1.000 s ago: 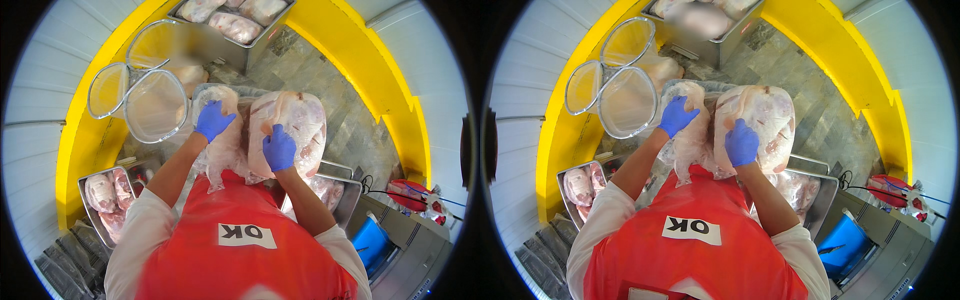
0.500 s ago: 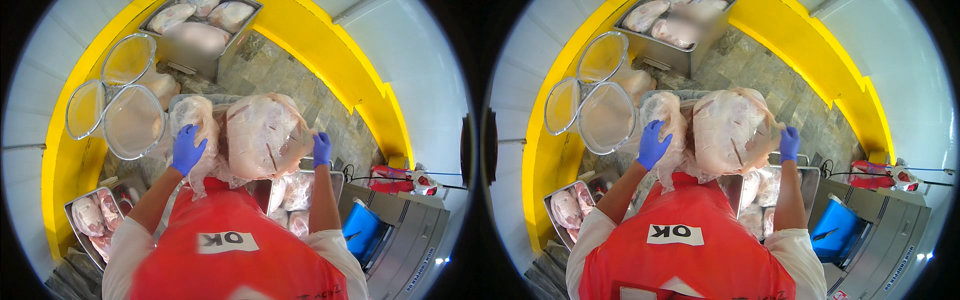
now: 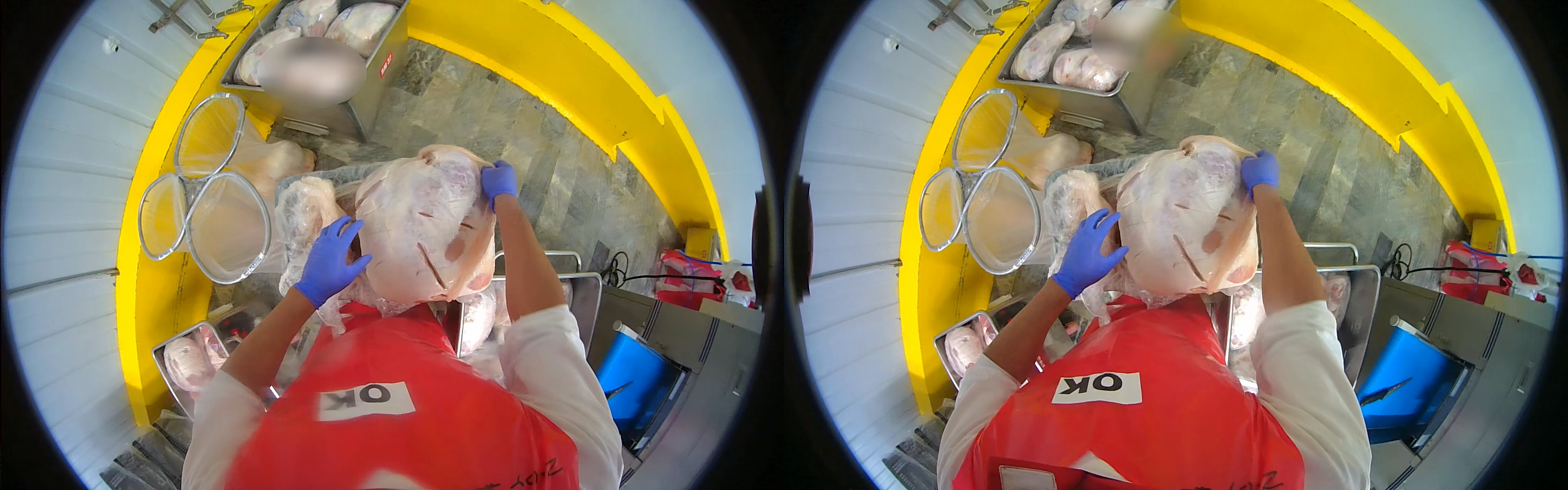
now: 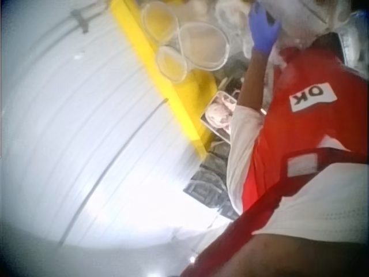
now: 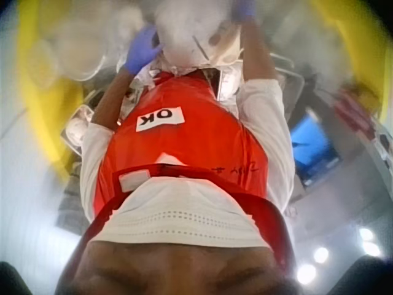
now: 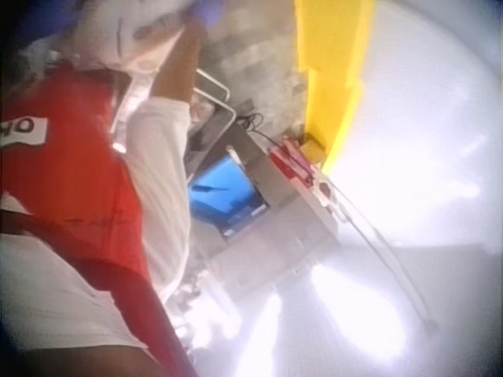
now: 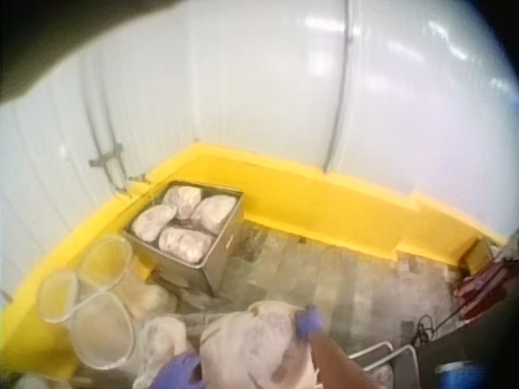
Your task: The person handles a large piece of raw meat, repositioning it on a plastic sheet. They use a knife to cut and trim the meat, separating portions and placing them into a metal tray. The person continues trimming and organizing the meat throughout the clip.
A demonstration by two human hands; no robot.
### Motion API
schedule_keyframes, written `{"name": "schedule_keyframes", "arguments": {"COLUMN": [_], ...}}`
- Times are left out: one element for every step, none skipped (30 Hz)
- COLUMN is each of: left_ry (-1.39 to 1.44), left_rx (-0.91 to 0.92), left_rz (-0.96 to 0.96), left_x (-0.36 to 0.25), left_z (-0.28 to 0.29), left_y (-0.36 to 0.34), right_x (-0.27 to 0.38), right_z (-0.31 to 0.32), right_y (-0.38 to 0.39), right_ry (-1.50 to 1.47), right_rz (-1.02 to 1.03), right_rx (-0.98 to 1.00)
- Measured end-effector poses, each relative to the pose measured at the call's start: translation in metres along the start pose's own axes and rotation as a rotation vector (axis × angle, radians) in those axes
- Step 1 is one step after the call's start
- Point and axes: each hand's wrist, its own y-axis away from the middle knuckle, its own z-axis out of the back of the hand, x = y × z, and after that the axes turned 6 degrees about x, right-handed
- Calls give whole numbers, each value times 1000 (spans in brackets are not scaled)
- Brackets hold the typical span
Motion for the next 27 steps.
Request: {"name": "schedule_keyframes", "arguments": {"left_ry": [-18,-37,-55,-70,-96,-118,-137,-134,-133,-128,-116,-107,-99,-108,-106,-104,-103,-115,-128,-140,-153,-163,-171,-154,-139,-123,-127], "left_rx": [5,-1,-4,-7,-50,-79,-109,-111,-122,-139,-141,-144,-142,-130,-109,-92,-77,-57,-40,-26,-14,-5,1,8,17,25,14], "left_rz": [10,33,56,79,78,64,54,83,124,164,173,182,183,188,167,151,139,107,74,44,40,33,29,31,34,38,39], "left_x": [1,1,3,6,16,31,37,43,41,41,48,53,55,55,52,49,45,37,28,20,14,9,6,2,-1,-2,-1], "left_z": [1,3,6,9,10,9,11,14,22,25,23,21,19,16,12,7,1,-2,-3,-4,-4,-3,-4,-1,3,6,9], "left_y": [2,4,8,13,17,20,24,29,38,45,50,57,58,56,50,43,37,27,15,7,0,-8,-14,-16,-17,-18,-17], "right_x": [-11,-24,-33,-39,-41,-54,-65,-80,-79,-72,-66,-58,-56,-59,-62,-50,-56,-63,-70,-83,-99,-118,-138,-154,-162,-170,-177], "right_z": [-5,-10,-16,-19,-21,-23,-24,-23,-16,-5,7,22,32,34,35,46,44,44,42,35,26,17,11,11,13,15,15], "right_y": [-3,-4,-1,5,5,5,13,27,47,68,90,118,144,165,182,196,202,208,212,219,223,224,223,216,209,200,189], "right_ry": [60,119,180,191,131,70,11,-279,-568,-853,-861,-871,-884,-778,-668,-777,-740,-706,-671,-462,-335,-205,-71,-19,-35,-50,-71], "right_rz": [-15,-33,-53,-74,-75,-94,-110,-162,-201,-235,-282,-327,-375,-314,-257,-291,-239,-188,-135,-24,-55,-86,-115,-156,-138,-119,-101], "right_rx": [17,32,50,97,164,222,284,361,436,500,485,470,446,378,313,299,287,270,253,130,60,-11,-80,-112,-178,-243,-313]}}
